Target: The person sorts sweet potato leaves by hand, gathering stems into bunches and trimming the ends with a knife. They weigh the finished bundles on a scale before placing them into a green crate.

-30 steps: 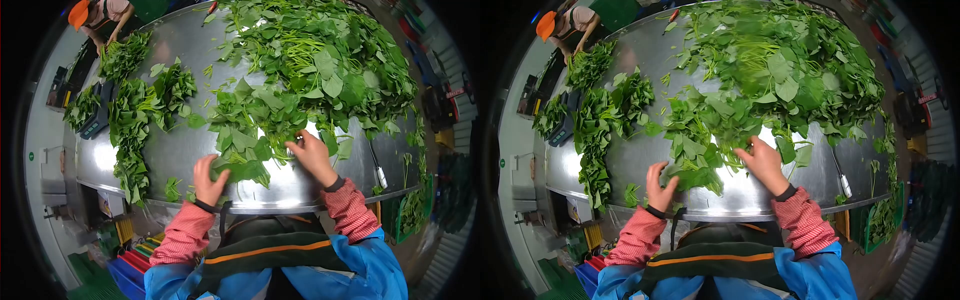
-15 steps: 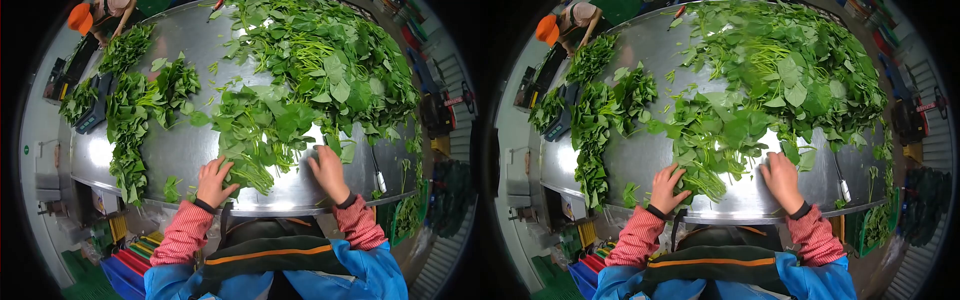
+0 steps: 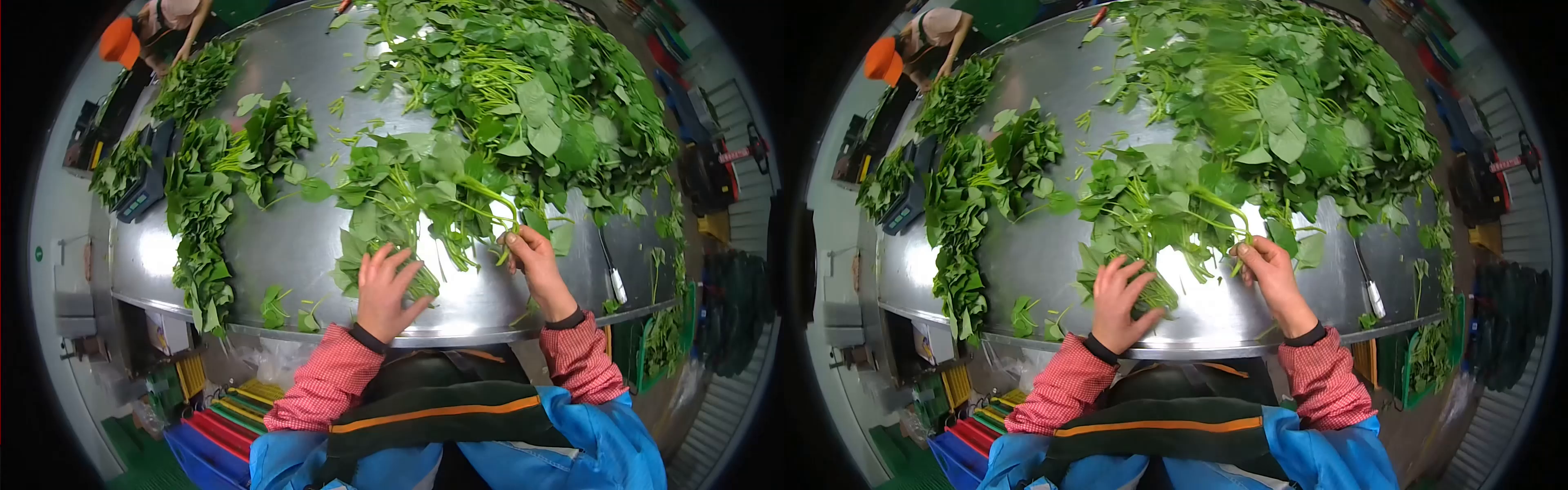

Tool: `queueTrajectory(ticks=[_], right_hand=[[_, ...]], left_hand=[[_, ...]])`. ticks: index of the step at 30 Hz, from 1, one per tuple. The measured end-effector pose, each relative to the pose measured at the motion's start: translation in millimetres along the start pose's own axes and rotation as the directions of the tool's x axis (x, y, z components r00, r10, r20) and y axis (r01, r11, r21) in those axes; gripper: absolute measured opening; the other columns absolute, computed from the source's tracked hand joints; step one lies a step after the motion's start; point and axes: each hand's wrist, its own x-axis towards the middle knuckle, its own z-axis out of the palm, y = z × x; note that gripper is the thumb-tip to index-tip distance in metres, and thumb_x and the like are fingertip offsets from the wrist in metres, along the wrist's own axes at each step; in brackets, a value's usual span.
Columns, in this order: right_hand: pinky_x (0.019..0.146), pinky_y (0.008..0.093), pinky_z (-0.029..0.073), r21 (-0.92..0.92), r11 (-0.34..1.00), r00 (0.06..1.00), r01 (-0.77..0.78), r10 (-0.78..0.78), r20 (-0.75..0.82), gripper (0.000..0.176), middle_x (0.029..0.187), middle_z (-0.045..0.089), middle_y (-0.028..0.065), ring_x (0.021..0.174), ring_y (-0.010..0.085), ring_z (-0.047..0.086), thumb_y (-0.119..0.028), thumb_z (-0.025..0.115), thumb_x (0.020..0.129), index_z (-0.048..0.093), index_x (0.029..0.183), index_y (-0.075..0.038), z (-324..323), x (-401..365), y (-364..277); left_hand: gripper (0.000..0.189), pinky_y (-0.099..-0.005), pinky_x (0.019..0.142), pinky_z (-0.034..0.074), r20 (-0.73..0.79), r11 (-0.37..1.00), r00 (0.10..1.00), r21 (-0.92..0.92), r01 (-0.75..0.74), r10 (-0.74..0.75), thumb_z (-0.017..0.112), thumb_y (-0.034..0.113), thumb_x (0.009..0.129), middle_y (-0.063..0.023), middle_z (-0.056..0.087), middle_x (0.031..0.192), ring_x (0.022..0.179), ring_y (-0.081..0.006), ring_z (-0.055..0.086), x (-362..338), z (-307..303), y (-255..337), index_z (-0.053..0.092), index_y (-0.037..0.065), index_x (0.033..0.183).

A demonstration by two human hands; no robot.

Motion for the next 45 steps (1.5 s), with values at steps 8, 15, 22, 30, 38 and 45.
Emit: queueTrajectory(ticks=[8,15,22,30,38,45], right_hand=[[0.052,0.0190,0.037,-0.060,0.997,0.995,0.038,-0.044,-0.093,0.016,0.070,0.057,-0.0043,0.057,0.0022,0.045,-0.014,0.061,0.091,0.066,0.095,0.000,-5,-31,32],[0.054,0.0377,0.046,-0.796,0.306,0.730,0.523,-0.642,0.233,0.013,0.069,0.054,0.0111,0.064,0.0284,0.059,-0.012,0.068,0.078,0.056,0.080,-0.005,27,-50,18],[0.053,0.0376,0.045,-0.769,0.288,0.738,0.570,-0.590,0.326,0.018,0.066,0.054,0.0090,0.062,0.0284,0.057,-0.019,0.068,0.078,0.054,0.078,-0.007,32,-52,34],[0.049,0.0275,0.036,-0.203,0.979,0.954,0.034,0.029,0.300,0.023,0.059,0.046,-0.0058,0.056,0.0086,0.045,-0.027,0.064,0.089,0.066,0.091,-0.004,20,-31,54],[0.043,0.0186,0.025,0.050,0.990,0.924,0.129,-0.102,-0.368,0.024,0.064,0.048,-0.0076,0.050,0.0008,0.035,-0.029,0.056,0.094,0.064,0.089,-0.007,17,-29,53],[0.046,0.0295,0.040,-0.414,0.903,0.942,0.111,-0.229,-0.246,0.031,0.058,0.053,0.0012,0.049,0.0139,0.050,-0.034,0.061,0.088,0.061,0.094,-0.003,-25,-18,48]], left_hand=[[0.025,-0.0244,0.078,0.044,0.117,0.733,0.966,-0.632,0.252,-0.231,0.068,0.003,0.079,-0.0054,0.061,0.086,0.089,-0.0134,0.056,8,3,44,0.064,0.002,0.104],[0.021,-0.0188,0.067,0.044,0.285,0.300,0.883,-0.863,0.406,-0.374,0.068,0.008,0.085,0.0007,0.062,0.085,0.072,-0.0055,0.054,28,45,64,0.063,0.002,0.105],[0.017,-0.0193,0.063,0.043,0.437,0.073,0.765,-0.846,0.528,-0.473,0.067,0.013,0.088,0.0020,0.063,0.085,0.072,-0.0048,0.054,9,51,51,0.061,0.004,0.102],[0.015,-0.0216,0.072,0.043,0.470,0.044,0.761,-0.838,0.544,-0.448,0.063,0.016,0.091,0.0026,0.064,0.089,0.079,-0.0051,0.055,10,46,51,0.060,0.007,0.102],[0.011,-0.0366,0.091,0.046,0.255,-0.179,0.845,-0.965,0.192,-0.471,0.051,0.016,0.098,-0.0061,0.064,0.095,0.097,-0.0188,0.060,23,25,65,0.054,0.007,0.102],[0.010,-0.0311,0.074,0.053,-0.036,0.205,0.818,-0.973,0.101,-0.574,0.053,0.016,0.097,-0.0060,0.061,0.083,0.079,-0.0184,0.062,24,-12,11,0.048,0.008,0.099]])
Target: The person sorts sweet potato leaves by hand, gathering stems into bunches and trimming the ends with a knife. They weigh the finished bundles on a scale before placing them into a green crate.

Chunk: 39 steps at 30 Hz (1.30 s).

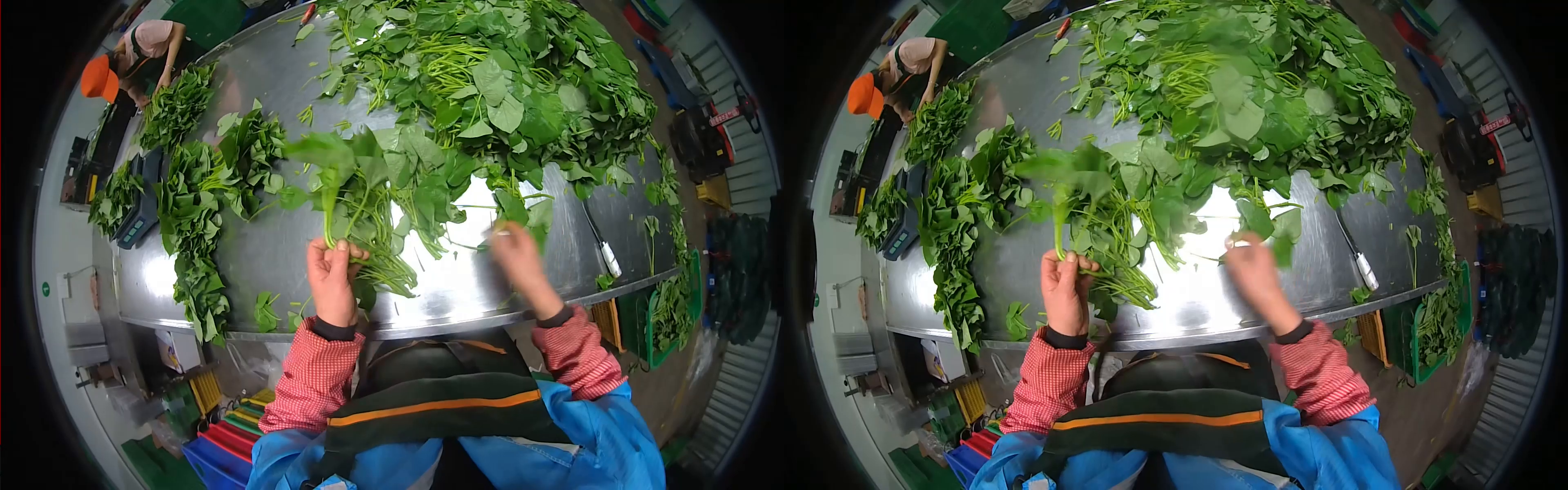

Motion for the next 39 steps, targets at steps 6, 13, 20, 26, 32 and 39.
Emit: queueTrajectory(ticks=[6,13,20,26,32,39], right_hand=[[0.054,0.0370,0.048,-0.667,0.511,0.820,0.542,-0.496,0.287,0.031,0.061,0.058,0.0108,0.059,0.0265,0.062,-0.035,0.070,0.077,0.060,0.073,-0.006,74,0,-34],[0.047,0.0255,0.041,0.329,0.925,0.939,-0.191,0.075,0.336,0.022,0.060,0.057,0.0042,0.050,0.0100,0.051,-0.019,0.053,0.093,0.058,0.077,-0.005,-7,21,-45],[0.050,0.0265,0.046,0.086,0.942,0.891,-0.324,0.273,0.361,0.025,0.068,0.064,0.0059,0.051,0.0114,0.055,-0.021,0.047,0.096,0.060,0.097,0.000,-18,-6,9],[0.056,0.0411,0.050,-0.811,0.571,0.987,0.126,-0.152,0.047,0.032,0.071,0.065,0.0145,0.063,0.0323,0.063,-0.031,0.064,0.084,0.060,0.100,-0.003,-53,-12,-18],[0.054,0.0397,0.047,-0.647,0.696,0.918,0.312,-0.397,0.017,0.023,0.067,0.061,0.0120,0.062,0.0320,0.060,-0.027,0.069,0.080,0.061,0.085,-0.007,-11,8,-27],[0.048,0.0261,0.040,0.637,0.670,0.902,-0.381,0.118,0.416,0.022,0.057,0.050,-0.0013,0.050,0.0121,0.047,-0.021,0.066,0.086,0.056,0.086,-0.001,-45,21,-52]], left_hand=[[0.014,-0.0272,0.061,0.052,-0.113,0.922,0.915,-0.048,0.384,-0.387,0.058,0.015,0.093,-0.0052,0.060,0.080,0.071,-0.0168,0.062,-7,-14,-24,0.046,0.008,0.095],[0.017,-0.0326,0.067,0.053,0.188,0.571,0.635,-0.303,0.763,-0.749,0.056,0.022,0.095,-0.0033,0.058,0.074,0.070,-0.0168,0.061,-4,-19,-12,0.055,0.006,0.095],[0.018,-0.0324,0.070,0.050,0.199,0.763,0.903,-0.484,0.429,-0.381,0.053,0.025,0.097,-0.0033,0.053,0.067,0.066,-0.0154,0.056,6,-19,2,0.052,0.007,0.100],[0.012,-0.0287,0.067,0.051,0.024,0.974,0.974,-0.011,0.226,-0.225,0.053,0.020,0.097,-0.0133,0.066,0.091,0.070,-0.0159,0.060,7,-11,4,0.049,0.009,0.099],[0.012,-0.0297,0.066,0.049,0.256,0.667,0.772,-0.393,0.633,-0.582,0.057,0.021,0.094,-0.0094,0.067,0.095,0.069,-0.0116,0.058,-2,-14,-38,0.053,0.009,0.097],[0.017,-0.0286,0.065,0.048,0.269,0.744,0.824,-0.354,0.566,-0.499,0.055,0.023,0.096,-0.0091,0.065,0.089,0.066,-0.0114,0.056,-8,12,-20,0.053,0.008,0.102]])
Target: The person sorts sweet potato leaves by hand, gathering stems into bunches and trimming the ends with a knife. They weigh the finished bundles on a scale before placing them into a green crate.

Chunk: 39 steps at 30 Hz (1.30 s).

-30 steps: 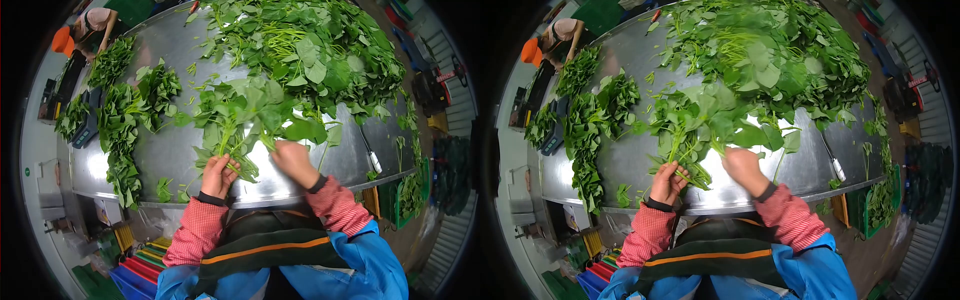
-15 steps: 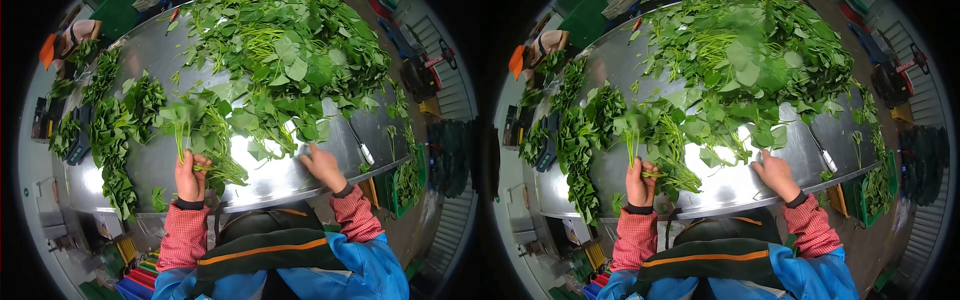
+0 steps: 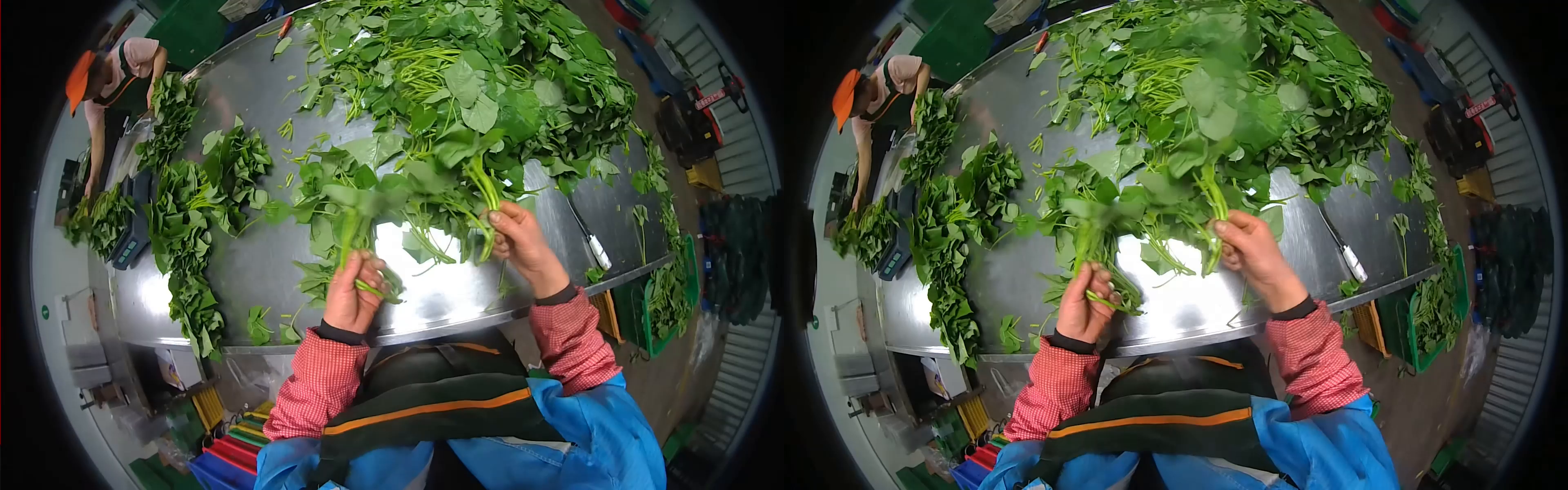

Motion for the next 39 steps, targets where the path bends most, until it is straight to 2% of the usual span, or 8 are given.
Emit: queueTrajectory(ticks=[7,12,20,24,29,34,37,39], right_hand=[[0.048,0.0306,0.040,-0.824,0.510,0.854,0.249,-0.517,-0.062,0.020,0.058,0.054,0.0029,0.051,0.0156,0.051,-0.022,0.070,0.082,0.059,0.083,-0.004,12,-10,43],[0.053,0.0351,0.046,-0.890,-0.271,0.689,0.368,-0.564,0.456,0.019,0.069,0.056,0.0046,0.066,0.0241,0.060,-0.019,0.070,0.077,0.055,0.081,-0.007,69,-22,59],[0.058,0.0351,0.048,-0.933,0.100,0.777,0.345,-0.588,0.224,0.024,0.075,0.062,0.0096,0.067,0.0282,0.061,-0.024,0.069,0.080,0.062,0.092,-0.005,77,-32,52],[0.058,0.0333,0.045,-0.865,0.487,0.981,0.120,-0.194,0.026,0.027,0.073,0.061,0.0122,0.061,0.0272,0.058,-0.028,0.067,0.085,0.064,0.088,-0.002,68,-21,65],[0.055,0.0228,0.038,-0.374,0.926,0.976,-0.051,0.125,0.176,0.016,0.072,0.056,-0.0034,0.065,0.0039,0.047,-0.017,0.063,0.088,0.062,0.085,-0.001,71,-5,95],[0.054,0.0206,0.037,-0.498,0.846,0.980,0.191,-0.189,0.054,0.012,0.071,0.054,-0.0032,0.062,0.0043,0.046,-0.011,0.062,0.087,0.059,0.090,-0.001,78,-28,82],[0.053,0.0208,0.036,-0.536,0.681,0.775,0.499,-0.627,-0.075,0.009,0.069,0.051,-0.0034,0.062,0.0033,0.044,-0.009,0.060,0.088,0.055,0.086,-0.002,63,-42,63],[0.053,0.0218,0.040,-0.051,0.810,0.779,0.585,-0.578,-0.244,0.022,0.074,0.054,-0.0009,0.059,0.0068,0.049,-0.025,0.051,0.095,0.056,0.092,-0.004,15,-39,42]], left_hand=[[0.012,-0.0333,0.079,0.051,-0.028,0.960,0.988,0.241,-0.141,0.152,0.055,0.018,0.096,-0.0109,0.064,0.105,0.090,-0.0159,0.060,-11,33,-17,0.052,0.011,0.106],[0.017,-0.0323,0.082,0.049,0.017,0.948,0.990,0.287,-0.136,0.137,0.058,0.008,0.092,-0.0133,0.061,0.115,0.095,-0.0182,0.060,-1,45,-53,0.052,0.011,0.108],[0.011,-0.0286,0.077,0.048,-0.001,0.999,0.999,-0.023,-0.034,0.034,0.057,0.005,0.092,-0.0086,0.062,0.116,0.088,-0.0126,0.058,-7,1,-28,0.058,0.011,0.101],[0.014,-0.0310,0.082,0.045,0.029,0.999,0.999,-0.028,-0.041,0.042,0.059,0.008,0.091,-0.0083,0.061,0.115,0.094,-0.0136,0.056,-13,-1,-25,0.056,0.013,0.104],[0.013,-0.0343,0.089,0.044,0.034,0.998,0.998,0.038,-0.045,0.044,0.058,0.008,0.091,-0.0080,0.062,0.110,0.098,-0.0167,0.056,-15,-4,-33,0.054,0.011,0.103],[0.013,-0.0349,0.083,0.049,-0.068,0.994,0.996,-0.082,-0.065,0.060,0.055,0.006,0.092,-0.0061,0.060,0.096,0.091,-0.0176,0.058,-14,-3,-40,0.051,0.009,0.104],[0.014,-0.0324,0.079,0.050,-0.137,0.982,0.974,-0.040,-0.186,0.179,0.056,0.007,0.093,-0.0054,0.057,0.092,0.082,-0.0158,0.055,-10,-3,-18,0.051,0.008,0.106],[0.020,-0.0393,0.089,0.051,-0.202,0.959,0.937,0.057,-0.278,0.284,0.055,0.007,0.093,-0.0052,0.057,0.094,0.083,-0.0170,0.057,-11,2,-6,0.050,0.009,0.112]])
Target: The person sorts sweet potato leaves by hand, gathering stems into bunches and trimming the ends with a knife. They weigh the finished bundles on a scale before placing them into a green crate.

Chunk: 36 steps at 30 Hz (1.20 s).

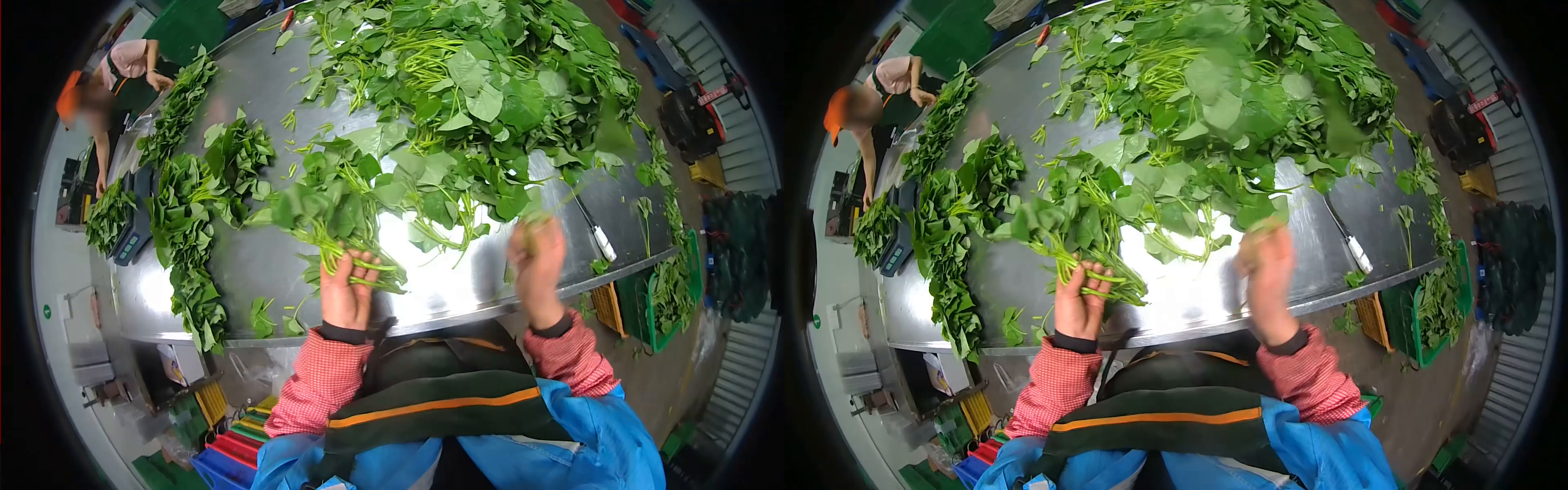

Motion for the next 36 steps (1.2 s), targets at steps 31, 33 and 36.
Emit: queueTrajectory(ticks=[31,33,36], right_hand=[[0.048,0.0300,0.045,-0.731,0.573,0.899,0.370,-0.023,0.437,0.006,0.071,0.055,0.0062,0.055,0.0190,0.057,-0.007,0.061,0.085,0.057,0.088,-0.005,70,-40,31],[0.047,0.0284,0.043,-0.639,0.668,0.923,0.382,-0.245,0.297,0.008,0.068,0.055,0.0063,0.053,0.0141,0.054,-0.008,0.060,0.087,0.055,0.094,-0.005,49,-35,34],[0.049,0.0289,0.045,-0.226,0.974,0.984,-0.034,-0.008,-0.179,0.017,0.068,0.058,0.0086,0.057,0.0134,0.056,-0.014,0.063,0.087,0.053,0.097,-0.004,9,2,2]], left_hand=[[0.006,-0.0397,0.080,0.054,0.117,0.965,0.958,0.064,0.255,-0.261,0.053,0.008,0.095,-0.0094,0.062,0.093,0.090,-0.0229,0.062,-8,2,-33,0.051,0.009,0.100],[0.004,-0.0404,0.078,0.054,0.117,0.979,0.972,0.018,0.205,-0.206,0.053,0.008,0.095,-0.0090,0.061,0.090,0.088,-0.0231,0.062,-1,-4,-31,0.050,0.009,0.098],[0.004,-0.0365,0.077,0.054,0.081,0.993,0.990,-0.024,0.116,-0.113,0.055,0.012,0.094,-0.0088,0.059,0.090,0.079,-0.0208,0.060,4,-5,-18,0.053,0.008,0.096]])
